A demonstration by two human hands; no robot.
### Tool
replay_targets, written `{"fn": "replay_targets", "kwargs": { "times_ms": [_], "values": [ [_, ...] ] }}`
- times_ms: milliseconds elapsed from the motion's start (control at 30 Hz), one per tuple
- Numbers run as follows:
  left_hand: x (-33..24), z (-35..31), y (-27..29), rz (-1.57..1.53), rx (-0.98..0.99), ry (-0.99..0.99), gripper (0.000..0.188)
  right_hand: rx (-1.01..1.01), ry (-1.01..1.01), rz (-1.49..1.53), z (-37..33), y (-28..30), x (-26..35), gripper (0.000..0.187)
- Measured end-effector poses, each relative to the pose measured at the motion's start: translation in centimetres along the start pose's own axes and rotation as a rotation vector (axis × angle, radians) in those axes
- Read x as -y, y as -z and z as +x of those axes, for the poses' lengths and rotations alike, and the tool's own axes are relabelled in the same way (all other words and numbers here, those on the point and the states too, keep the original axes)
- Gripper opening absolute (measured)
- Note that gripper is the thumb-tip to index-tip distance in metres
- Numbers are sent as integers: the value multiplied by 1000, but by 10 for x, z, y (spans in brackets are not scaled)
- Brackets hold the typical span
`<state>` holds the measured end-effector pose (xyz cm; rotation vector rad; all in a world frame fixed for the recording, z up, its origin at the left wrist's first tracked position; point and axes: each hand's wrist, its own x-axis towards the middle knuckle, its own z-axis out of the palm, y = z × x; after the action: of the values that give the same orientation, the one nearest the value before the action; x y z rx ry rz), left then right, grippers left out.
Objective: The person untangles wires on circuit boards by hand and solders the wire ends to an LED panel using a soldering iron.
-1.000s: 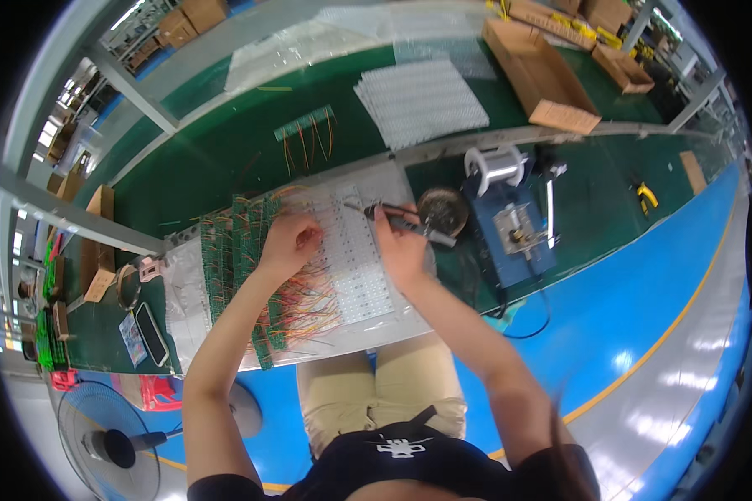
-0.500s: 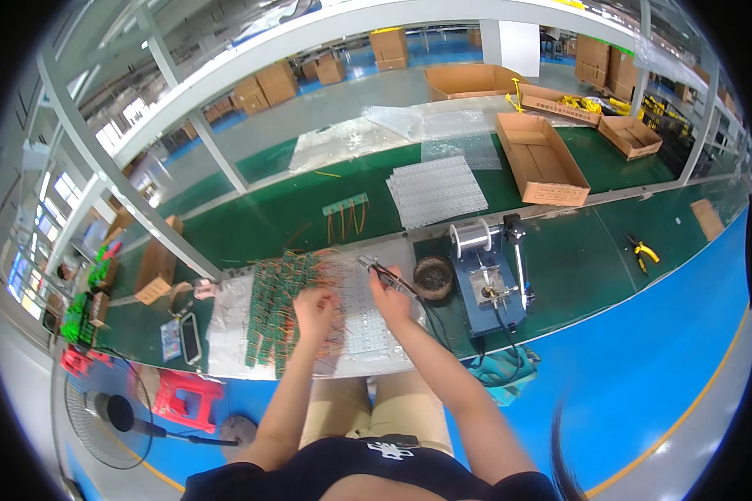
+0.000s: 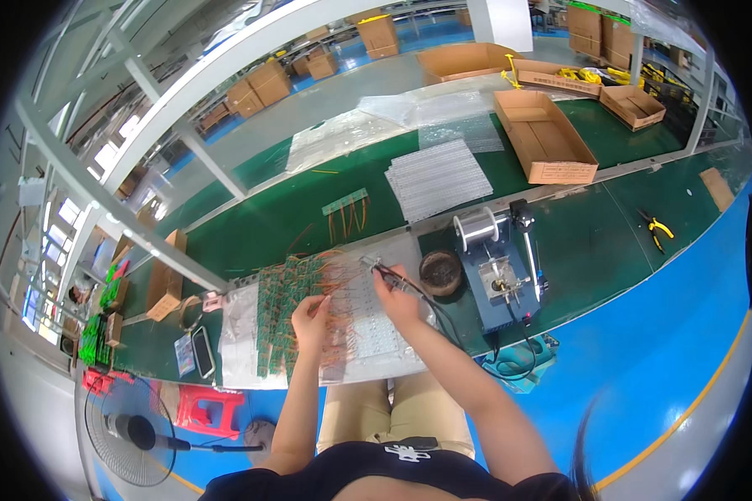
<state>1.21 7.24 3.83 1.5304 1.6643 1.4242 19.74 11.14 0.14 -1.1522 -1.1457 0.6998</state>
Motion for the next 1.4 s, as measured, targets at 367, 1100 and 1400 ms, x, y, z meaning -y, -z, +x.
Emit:
{"fn": "replay_targets", "kwargs": {
  "times_ms": [367, 1100, 1400],
  "values": [
    [2, 26, -21, 109, 154, 25, 10, -94, 63, 22, 0, -2, 13, 19],
    [21, 40, -60, 377, 35, -251, 7, -133, -221, 167, 0, 3, 16, 18],
    [24, 41, -64, 323, 53, -149, 6, -122, -238, 117, 0, 4, 16, 17]
  ]
}}
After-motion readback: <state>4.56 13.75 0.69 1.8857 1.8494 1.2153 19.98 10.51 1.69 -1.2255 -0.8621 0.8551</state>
